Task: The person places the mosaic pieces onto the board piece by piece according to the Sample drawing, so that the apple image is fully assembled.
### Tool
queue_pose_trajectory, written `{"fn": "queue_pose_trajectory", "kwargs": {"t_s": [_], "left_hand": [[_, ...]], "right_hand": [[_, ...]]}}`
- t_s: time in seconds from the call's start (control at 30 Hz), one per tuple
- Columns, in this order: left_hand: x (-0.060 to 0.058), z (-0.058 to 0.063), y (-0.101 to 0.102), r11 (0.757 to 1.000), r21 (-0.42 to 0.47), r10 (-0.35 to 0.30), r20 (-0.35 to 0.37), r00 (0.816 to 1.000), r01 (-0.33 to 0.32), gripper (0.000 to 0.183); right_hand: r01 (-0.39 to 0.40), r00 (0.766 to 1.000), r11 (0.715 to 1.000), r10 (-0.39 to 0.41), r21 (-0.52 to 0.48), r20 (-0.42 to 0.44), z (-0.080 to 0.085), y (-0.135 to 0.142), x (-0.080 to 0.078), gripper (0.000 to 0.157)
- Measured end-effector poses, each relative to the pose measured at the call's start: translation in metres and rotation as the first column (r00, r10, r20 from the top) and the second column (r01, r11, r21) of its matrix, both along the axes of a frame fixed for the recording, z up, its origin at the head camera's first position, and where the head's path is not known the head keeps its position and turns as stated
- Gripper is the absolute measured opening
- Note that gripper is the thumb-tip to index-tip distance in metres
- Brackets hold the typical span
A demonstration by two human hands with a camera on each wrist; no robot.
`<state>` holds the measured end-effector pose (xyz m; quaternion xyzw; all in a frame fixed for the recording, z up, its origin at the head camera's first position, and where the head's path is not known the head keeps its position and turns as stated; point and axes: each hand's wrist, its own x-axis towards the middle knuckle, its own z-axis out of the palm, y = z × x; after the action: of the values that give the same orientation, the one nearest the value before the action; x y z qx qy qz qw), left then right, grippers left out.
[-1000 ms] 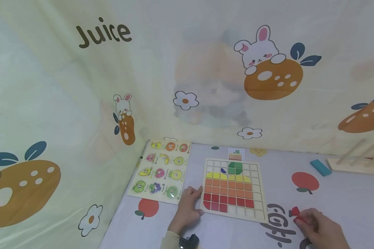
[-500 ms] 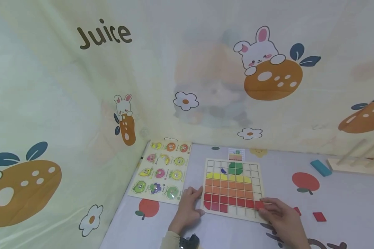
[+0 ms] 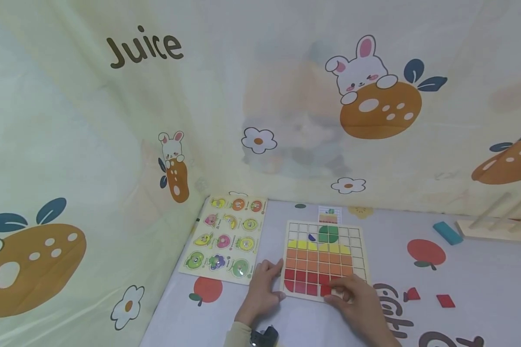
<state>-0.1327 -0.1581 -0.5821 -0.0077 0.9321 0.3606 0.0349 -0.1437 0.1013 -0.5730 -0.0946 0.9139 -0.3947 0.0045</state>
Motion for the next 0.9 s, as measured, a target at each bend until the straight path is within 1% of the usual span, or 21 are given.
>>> {"fn": "queue_pose_trajectory", "kwargs": {"t_s": [0.13, 0.27, 0.43, 0.6, 0.7, 0.8, 0.9], "left_hand": [[0.001, 0.000, -0.001, 1.000, 0.001, 0.001, 0.015, 1.000, -0.001, 0.089], [0.001, 0.001, -0.002, 1.000, 0.010, -0.007, 0.009, 1.000, 0.007, 0.089], [0.001, 0.002, -0.001, 1.000, 0.019, -0.009, 0.008, 1.000, 0.008, 0.088], [0.001, 0.003, -0.001, 1.000, 0.023, -0.005, 0.013, 1.000, 0.004, 0.089], [0.001, 0.003, -0.001, 1.000, 0.018, -0.003, 0.009, 1.000, 0.003, 0.089], [0.001, 0.002, -0.001, 1.000, 0.014, 0.003, 0.007, 1.000, -0.003, 0.089], [0.001, 0.002, 0.000, 1.000, 0.014, 0.009, 0.006, 1.000, -0.009, 0.088]], "right_hand": [[-0.001, 0.998, 0.995, -0.004, 0.095, 0.055, 0.003, -0.005, 0.000, 0.028], [0.002, 0.995, 0.991, -0.014, 0.131, 0.094, 0.005, -0.008, -0.001, 0.031], [0.002, 0.995, 0.992, -0.015, 0.130, 0.102, 0.006, -0.007, -0.001, 0.034], [-0.010, 0.996, 0.992, -0.001, 0.125, 0.091, 0.005, -0.006, -0.001, 0.025], [-0.019, 0.997, 0.991, 0.009, 0.130, 0.075, 0.006, -0.007, -0.002, 0.022], [-0.014, 0.998, 0.993, 0.006, 0.114, 0.066, 0.007, -0.004, -0.003, 0.022], [0.020, 0.997, 0.995, -0.026, 0.099, 0.067, 0.010, 0.009, -0.005, 0.028]]}}
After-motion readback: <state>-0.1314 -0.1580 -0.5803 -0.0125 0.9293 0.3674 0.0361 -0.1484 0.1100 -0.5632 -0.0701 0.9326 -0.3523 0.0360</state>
